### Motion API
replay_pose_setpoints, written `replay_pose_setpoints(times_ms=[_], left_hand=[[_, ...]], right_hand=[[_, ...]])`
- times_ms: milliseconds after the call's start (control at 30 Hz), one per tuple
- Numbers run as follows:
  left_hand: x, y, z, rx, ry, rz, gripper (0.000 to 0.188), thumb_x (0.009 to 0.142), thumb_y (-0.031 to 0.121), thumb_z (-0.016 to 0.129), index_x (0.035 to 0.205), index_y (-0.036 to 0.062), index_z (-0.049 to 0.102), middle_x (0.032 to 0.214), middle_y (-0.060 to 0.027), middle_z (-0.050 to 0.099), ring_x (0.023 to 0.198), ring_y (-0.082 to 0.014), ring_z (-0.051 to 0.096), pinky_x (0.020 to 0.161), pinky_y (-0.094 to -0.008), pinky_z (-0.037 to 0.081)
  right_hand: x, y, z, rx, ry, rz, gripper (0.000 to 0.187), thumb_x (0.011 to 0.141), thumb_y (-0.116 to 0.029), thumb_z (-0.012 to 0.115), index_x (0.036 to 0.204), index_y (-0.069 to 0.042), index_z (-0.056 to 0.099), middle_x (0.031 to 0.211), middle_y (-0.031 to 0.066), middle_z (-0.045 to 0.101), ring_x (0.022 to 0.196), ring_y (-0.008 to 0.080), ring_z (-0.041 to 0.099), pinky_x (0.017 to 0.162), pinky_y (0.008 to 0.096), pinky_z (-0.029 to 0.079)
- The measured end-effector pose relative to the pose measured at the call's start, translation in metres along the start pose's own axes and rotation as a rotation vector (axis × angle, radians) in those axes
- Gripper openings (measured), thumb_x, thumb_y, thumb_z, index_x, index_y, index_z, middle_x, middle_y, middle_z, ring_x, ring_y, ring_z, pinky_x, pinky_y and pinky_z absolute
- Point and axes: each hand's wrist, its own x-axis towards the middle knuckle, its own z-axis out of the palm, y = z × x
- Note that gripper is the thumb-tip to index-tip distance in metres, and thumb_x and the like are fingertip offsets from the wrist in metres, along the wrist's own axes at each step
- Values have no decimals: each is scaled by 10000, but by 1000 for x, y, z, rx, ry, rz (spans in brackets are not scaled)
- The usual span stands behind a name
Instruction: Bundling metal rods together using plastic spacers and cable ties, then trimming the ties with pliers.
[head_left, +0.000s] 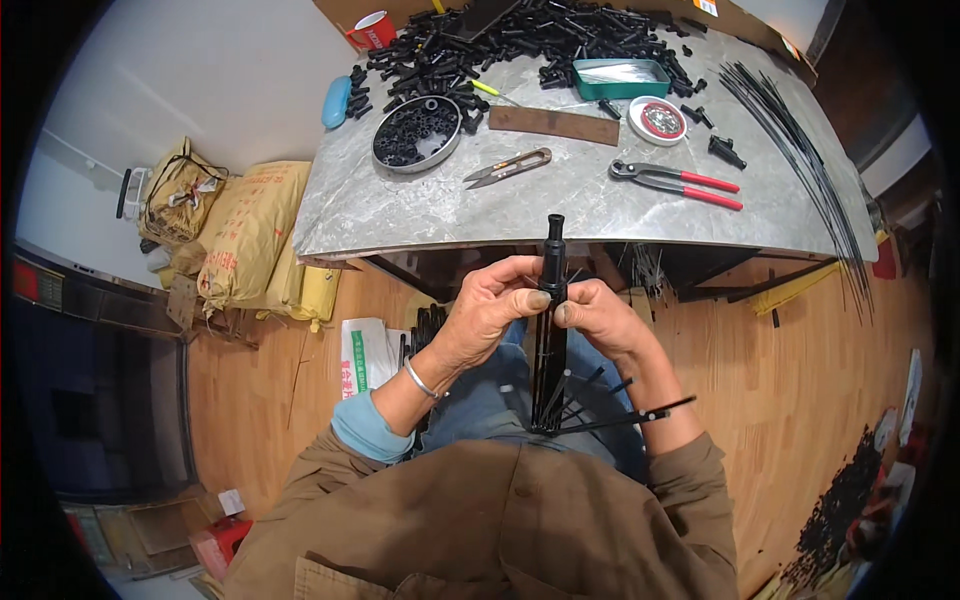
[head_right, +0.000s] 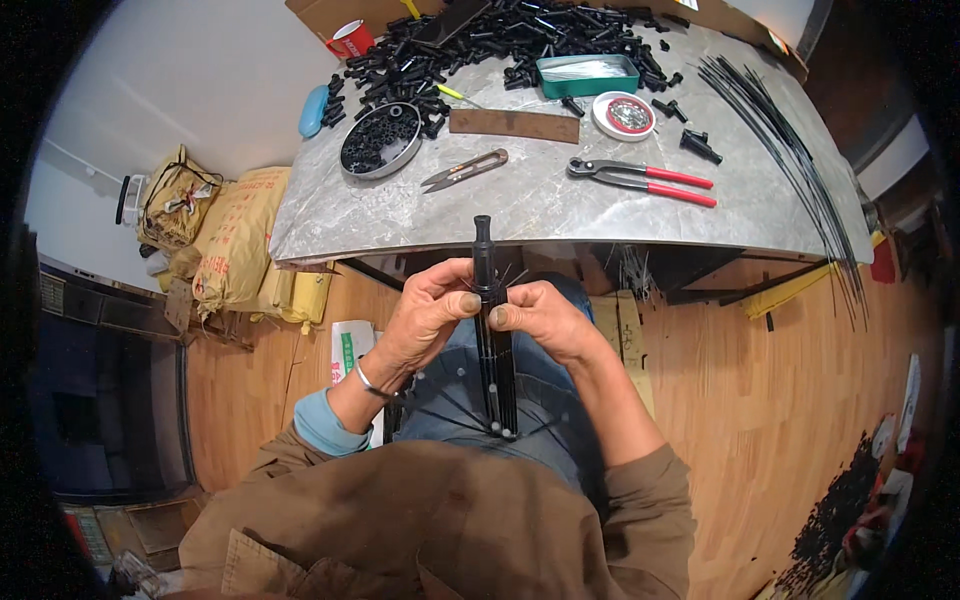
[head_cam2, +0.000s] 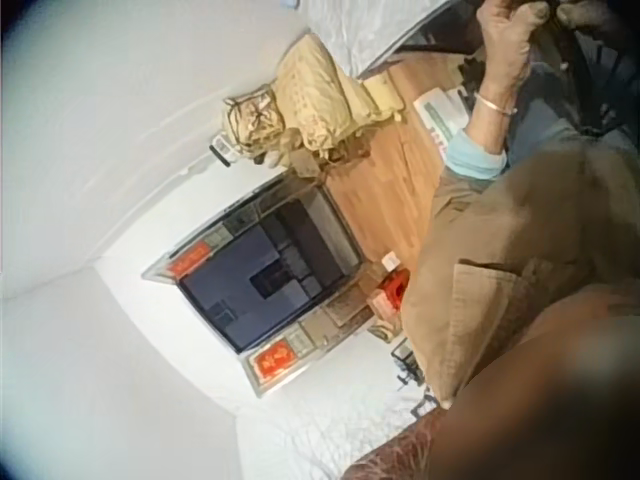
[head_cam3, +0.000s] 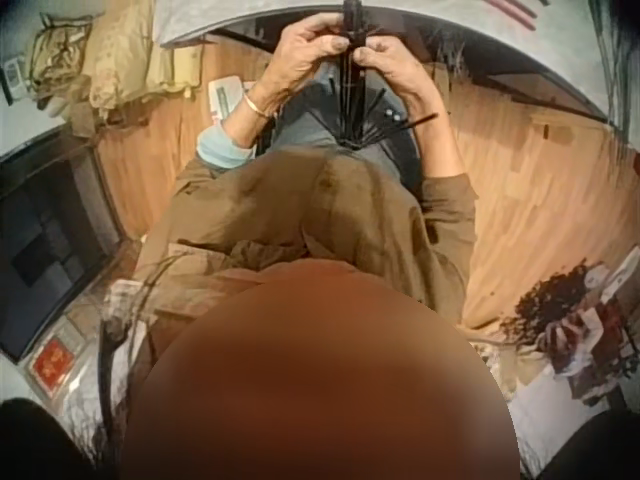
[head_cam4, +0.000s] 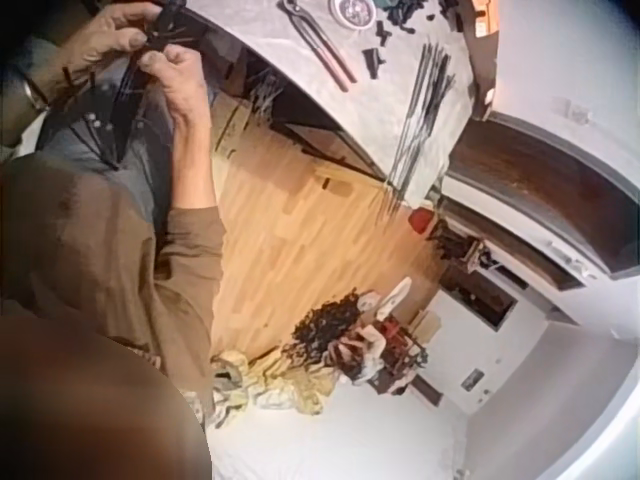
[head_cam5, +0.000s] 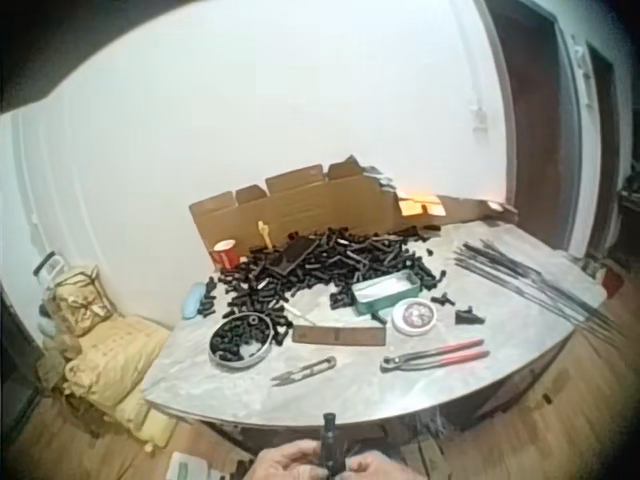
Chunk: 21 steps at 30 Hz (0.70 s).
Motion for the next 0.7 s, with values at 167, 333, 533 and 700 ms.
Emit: replay_pose_setpoints(times_ms=[167, 333, 533, 700], left_hand=[[2, -7, -3, -54, 2, -5, 433, 832, 201, 721, 1187, -2, 579, 1077, -43, 623, 995, -131, 575, 920, -295, 445], [12, -5, -20, 13, -136, 14, 429, 836, 216, 722, 1185, 8, 582, 1077, -39, 625, 1017, -137, 576, 931, -299, 445], [8, -8, -15, -167, -81, -36, 417, 836, 175, 720, 1188, 1, 580, 1092, -48, 634, 1020, -146, 590, 943, -304, 447], [9, -11, -12, -202, -86, -18, 412, 836, 147, 714, 1195, -2, 579, 1105, -55, 632, 1022, -142, 587, 946, -297, 442]], right_hand=[[0, 10, 1, 118, 14, -4, 316, 761, -285, 791, 916, -27, 696, 828, -11, 649, 769, 76, 565, 744, 235, 441], [-7, 1, 29, 133, 233, -89, 287, 777, -234, 782, 953, -33, 674, 838, -32, 626, 768, 55, 532, 726, 217, 421], [-9, -1, 27, 52, 222, -78, 234, 805, -220, 753, 929, -42, 665, 824, -46, 605, 755, 40, 501, 708, 207, 405], [-11, 1, 24, 23, 214, -79, 258, 812, -253, 746, 934, -40, 668, 826, -44, 605, 759, 42, 503, 715, 209, 406]])
